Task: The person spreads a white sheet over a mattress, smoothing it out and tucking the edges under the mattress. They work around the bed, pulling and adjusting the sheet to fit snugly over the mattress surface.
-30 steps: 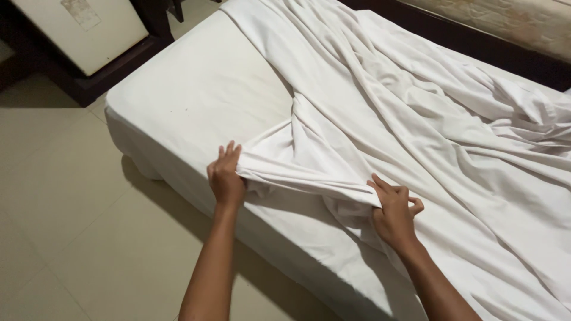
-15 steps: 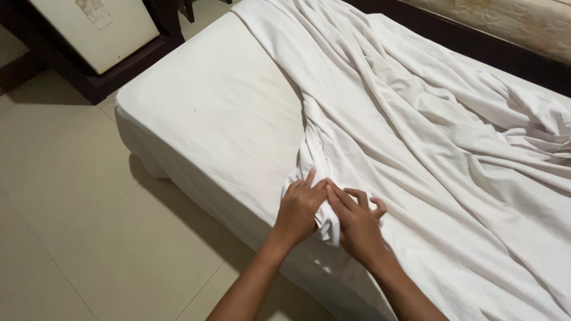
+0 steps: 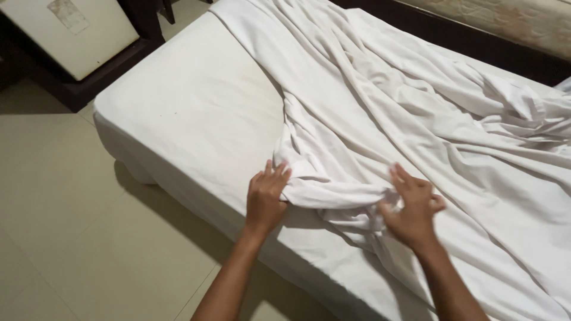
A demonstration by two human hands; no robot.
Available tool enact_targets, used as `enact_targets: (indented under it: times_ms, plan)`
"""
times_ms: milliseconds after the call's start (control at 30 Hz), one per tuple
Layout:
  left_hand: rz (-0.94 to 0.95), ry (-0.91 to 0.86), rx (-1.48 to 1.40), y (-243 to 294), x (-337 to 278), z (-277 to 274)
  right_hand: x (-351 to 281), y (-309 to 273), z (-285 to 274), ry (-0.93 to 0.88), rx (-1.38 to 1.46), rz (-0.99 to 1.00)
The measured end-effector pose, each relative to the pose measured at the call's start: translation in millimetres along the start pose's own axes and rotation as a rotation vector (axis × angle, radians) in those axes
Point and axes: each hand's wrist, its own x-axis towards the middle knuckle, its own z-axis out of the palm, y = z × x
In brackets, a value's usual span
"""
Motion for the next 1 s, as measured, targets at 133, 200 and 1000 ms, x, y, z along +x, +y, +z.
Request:
enact_targets:
  times_ms: [133,200,1000]
  plan:
    - [0.082,-0.029,-0.013,38.9,9.4,7.1,-9.0,-76.3,-1.4,-0.119,0.034,-0.143]
    - [0.140,-0.095,-0.094,55.7,8.7,14.4,-15.8,-103.4,7.9,-0.121,0.089,-0.235]
    - [0.180,0.024,-0.270,73.9,30.2,-3.7,-11.5,-39.4,-22.7,-0.020,0.095,0.014]
